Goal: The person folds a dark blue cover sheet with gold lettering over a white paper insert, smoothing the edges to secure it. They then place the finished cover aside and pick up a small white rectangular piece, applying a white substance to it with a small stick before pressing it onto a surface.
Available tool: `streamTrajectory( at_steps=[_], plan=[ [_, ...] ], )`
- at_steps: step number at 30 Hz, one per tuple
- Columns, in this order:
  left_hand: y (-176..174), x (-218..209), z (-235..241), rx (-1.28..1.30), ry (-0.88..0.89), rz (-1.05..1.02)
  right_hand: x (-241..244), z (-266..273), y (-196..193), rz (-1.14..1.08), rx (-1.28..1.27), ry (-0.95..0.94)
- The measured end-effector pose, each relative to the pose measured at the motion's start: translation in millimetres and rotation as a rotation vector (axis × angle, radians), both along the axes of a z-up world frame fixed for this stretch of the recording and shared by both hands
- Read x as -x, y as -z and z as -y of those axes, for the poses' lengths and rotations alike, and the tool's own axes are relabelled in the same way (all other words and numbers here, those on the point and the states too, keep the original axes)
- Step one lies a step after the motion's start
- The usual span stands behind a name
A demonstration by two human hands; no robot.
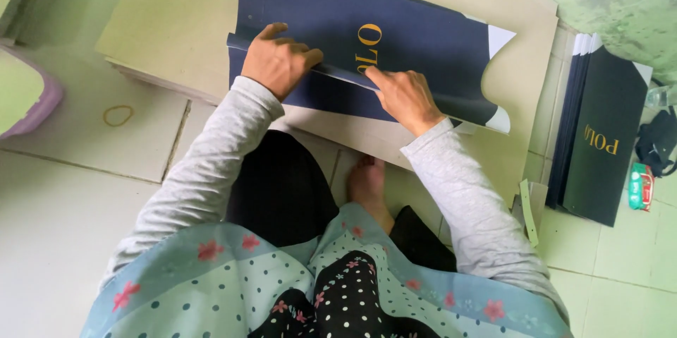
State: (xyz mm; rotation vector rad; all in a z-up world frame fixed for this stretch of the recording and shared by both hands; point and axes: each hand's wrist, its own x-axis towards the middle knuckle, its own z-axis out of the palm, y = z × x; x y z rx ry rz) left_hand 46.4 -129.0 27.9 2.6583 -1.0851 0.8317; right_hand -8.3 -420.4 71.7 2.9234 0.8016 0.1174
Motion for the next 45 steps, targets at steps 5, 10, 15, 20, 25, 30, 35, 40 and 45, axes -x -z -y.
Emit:
streamTrajectory(
  at_steps=[5,10,15,20,25,30,35,40,45],
  plan=[
    [-15,-6,11,-0.064,0.036,-0.15,-16,6,-5,-0.055,0.054,0.002],
    [-17,-13,43,0.036,0.116,-0.246,-26,6,-24,-0.137,0.058,-0.003],
    [-19,-20,45,0.111,0.075,-0.241,-17,-2,-79,-0.48,-0.453,0.08],
    [-21,-20,42,0.13,0.093,-0.174,-11,4,-75,-0.529,-0.607,0.191],
    [-25,-20,38,0.137,0.126,-0.136,-11,2,-69,-0.465,-0.646,0.196],
    [-22,-25,37,0.149,0.166,-0.061,-15,9,-57,-0.275,-0.574,0.029],
    [-13,-35,34,0.117,0.165,0.008,-20,13,-44,-0.124,-0.527,-0.111],
    [-10,-33,15,0.147,0.162,0.099,-20,13,-26,0.235,-0.416,-0.333],
    [27,-18,2,0.132,0.264,0.22,-2,-10,-28,0.453,-0.235,-0.473]
  ],
)
